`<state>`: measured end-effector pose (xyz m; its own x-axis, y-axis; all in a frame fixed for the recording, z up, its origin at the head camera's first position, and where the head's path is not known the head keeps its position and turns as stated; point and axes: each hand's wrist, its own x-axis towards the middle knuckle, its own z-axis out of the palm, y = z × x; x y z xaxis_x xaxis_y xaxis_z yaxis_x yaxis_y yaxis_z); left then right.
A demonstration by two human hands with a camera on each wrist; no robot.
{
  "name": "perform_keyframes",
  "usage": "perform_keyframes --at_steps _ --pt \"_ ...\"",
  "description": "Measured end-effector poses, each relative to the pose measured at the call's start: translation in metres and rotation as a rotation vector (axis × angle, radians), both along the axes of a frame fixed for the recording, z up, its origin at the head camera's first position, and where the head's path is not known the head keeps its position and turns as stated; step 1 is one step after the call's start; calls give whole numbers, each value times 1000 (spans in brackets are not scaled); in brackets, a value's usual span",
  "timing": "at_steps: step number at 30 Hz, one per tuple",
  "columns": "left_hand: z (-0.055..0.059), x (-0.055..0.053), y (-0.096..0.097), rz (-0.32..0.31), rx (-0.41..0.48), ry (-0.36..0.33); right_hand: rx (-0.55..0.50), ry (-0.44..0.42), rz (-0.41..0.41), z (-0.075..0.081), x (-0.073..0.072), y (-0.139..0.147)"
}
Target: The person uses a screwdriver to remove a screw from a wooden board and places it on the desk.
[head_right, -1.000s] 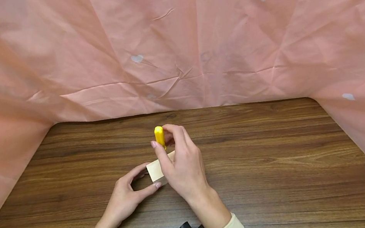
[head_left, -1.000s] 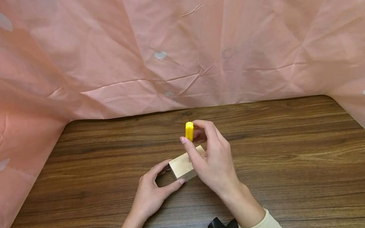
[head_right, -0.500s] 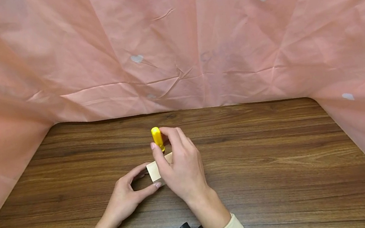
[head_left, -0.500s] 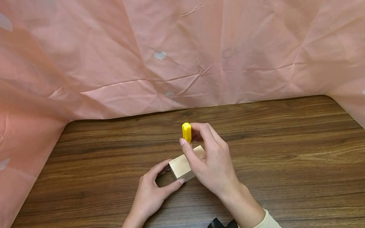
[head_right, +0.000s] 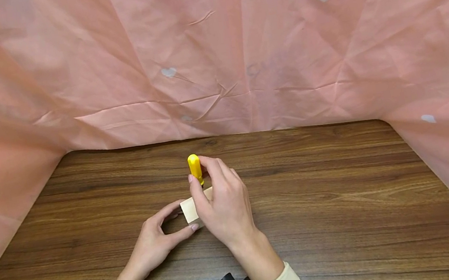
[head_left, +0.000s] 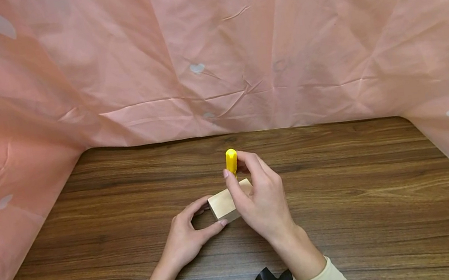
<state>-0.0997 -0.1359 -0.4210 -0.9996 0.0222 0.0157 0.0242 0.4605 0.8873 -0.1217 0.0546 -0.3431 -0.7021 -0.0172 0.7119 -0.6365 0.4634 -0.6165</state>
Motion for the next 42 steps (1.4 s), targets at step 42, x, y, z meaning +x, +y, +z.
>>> perform_keyframes --at_steps 42 --pt "1 0 1 3 -15 24 -22 -21 -52 -1 -1 -1"
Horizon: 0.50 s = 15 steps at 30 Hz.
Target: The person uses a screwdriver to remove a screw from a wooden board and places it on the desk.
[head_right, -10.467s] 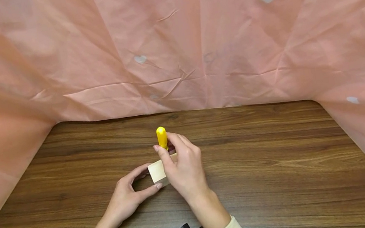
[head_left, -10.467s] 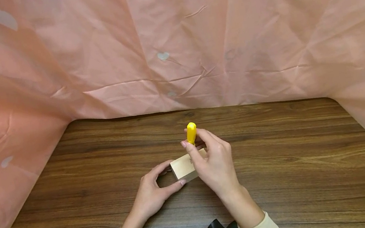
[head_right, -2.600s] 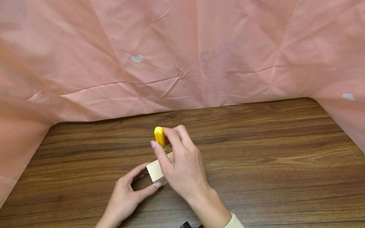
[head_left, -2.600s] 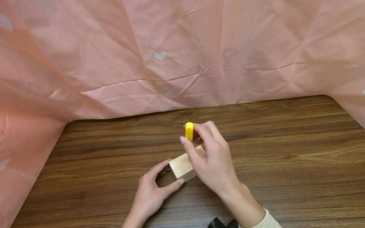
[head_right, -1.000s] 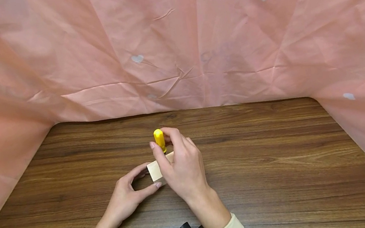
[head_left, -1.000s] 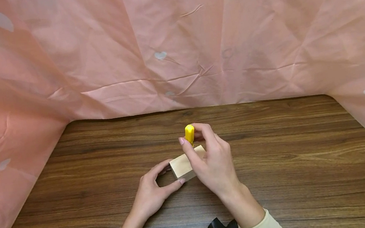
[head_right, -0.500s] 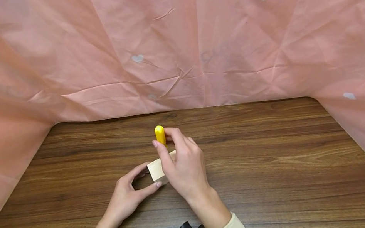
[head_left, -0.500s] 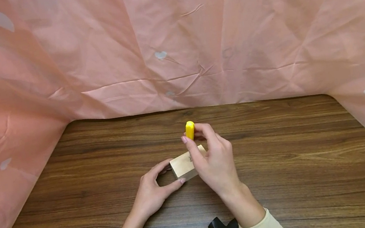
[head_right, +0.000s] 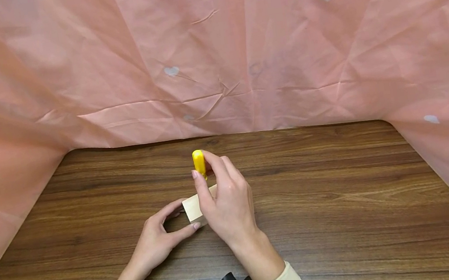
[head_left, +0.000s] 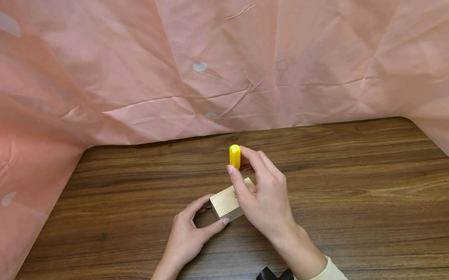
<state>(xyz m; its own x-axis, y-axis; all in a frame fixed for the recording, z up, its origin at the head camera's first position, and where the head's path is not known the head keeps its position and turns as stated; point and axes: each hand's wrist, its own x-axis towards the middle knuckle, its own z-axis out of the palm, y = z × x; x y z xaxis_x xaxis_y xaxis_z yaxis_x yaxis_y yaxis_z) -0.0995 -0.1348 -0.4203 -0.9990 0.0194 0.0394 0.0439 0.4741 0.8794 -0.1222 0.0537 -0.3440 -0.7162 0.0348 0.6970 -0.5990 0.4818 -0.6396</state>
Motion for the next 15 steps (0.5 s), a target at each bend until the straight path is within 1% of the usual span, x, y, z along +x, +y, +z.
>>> perform_keyframes --at_steps 6,11,15 --pt "0 0 0 -3 10 1 -15 -26 2 1 0 -1" --pt "0 0 0 -4 10 6 -9 -43 -19 1 1 -1" --pt "0 1 0 -4 4 9 -22 -34 -26 2 0 0"
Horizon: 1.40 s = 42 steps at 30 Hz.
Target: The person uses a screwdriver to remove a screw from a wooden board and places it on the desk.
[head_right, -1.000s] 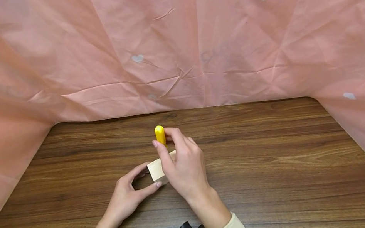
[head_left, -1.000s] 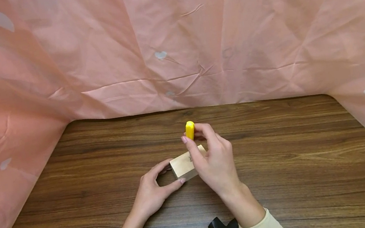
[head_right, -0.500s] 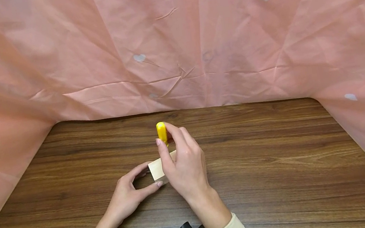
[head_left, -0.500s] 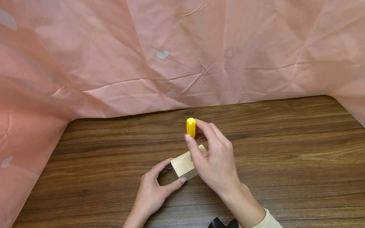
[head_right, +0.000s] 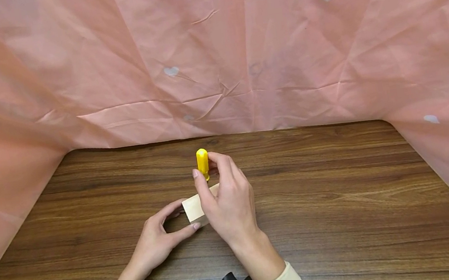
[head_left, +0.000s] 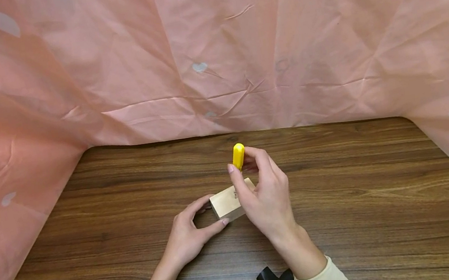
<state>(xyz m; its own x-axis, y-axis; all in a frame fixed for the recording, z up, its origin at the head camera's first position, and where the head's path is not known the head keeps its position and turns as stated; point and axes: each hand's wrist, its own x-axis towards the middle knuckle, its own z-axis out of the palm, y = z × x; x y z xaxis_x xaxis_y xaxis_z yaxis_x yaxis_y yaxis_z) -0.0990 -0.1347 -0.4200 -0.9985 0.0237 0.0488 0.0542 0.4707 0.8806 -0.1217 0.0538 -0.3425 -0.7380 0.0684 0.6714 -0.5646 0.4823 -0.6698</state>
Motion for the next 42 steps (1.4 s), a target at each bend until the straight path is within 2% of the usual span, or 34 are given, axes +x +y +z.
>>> perform_keyframes --at_steps 12,23,35,42 --pt "0 -1 0 -9 1 2 22 52 25 -2 -1 1" --pt "0 0 -1 -12 14 1 -1 -18 -3 0 1 0" --pt "0 -1 -1 -4 16 -22 19 -27 -3 0 2 0" --pt "0 0 -1 2 15 -31 28 7 -4 -1 0 1"
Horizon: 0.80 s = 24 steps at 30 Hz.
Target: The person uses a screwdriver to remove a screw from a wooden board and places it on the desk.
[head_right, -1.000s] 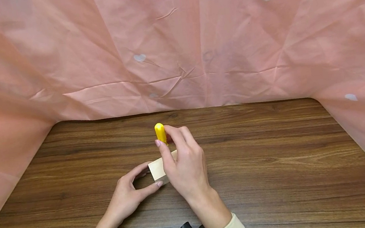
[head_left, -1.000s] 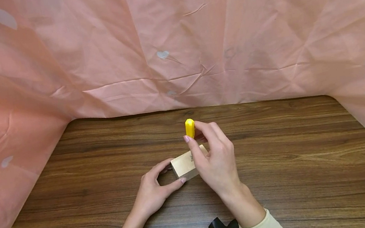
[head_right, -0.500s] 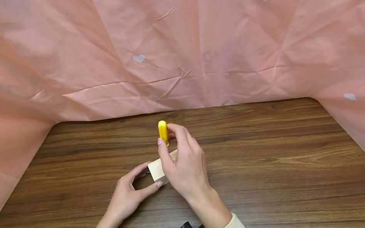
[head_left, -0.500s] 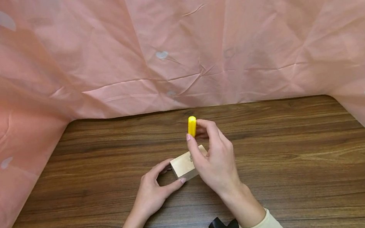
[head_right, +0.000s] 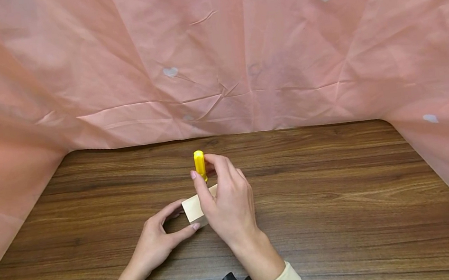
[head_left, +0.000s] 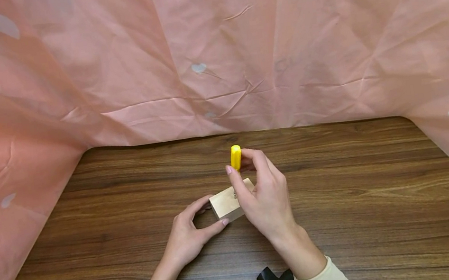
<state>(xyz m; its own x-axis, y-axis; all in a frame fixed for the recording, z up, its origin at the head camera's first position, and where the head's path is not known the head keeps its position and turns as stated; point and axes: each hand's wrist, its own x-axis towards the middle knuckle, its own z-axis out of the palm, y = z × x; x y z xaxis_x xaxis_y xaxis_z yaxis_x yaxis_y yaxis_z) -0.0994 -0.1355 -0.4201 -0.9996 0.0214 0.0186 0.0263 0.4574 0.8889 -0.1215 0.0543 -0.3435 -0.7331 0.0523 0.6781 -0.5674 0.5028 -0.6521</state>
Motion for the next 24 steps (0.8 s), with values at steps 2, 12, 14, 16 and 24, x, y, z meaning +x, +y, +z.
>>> perform_keyframes --at_steps 2,12,14,16,24 --pt "0 0 0 0 -1 3 8 5 -1 0 0 0" --pt "-1 -1 0 -2 -6 15 30 -2 1 1 1 0" --pt "-1 -1 0 2 -8 12 26 -3 0 1 1 0" --pt "-1 -1 0 3 -8 8 20 -5 1 1 1 0" --pt "0 0 0 -1 -11 16 46 5 7 1 1 0"
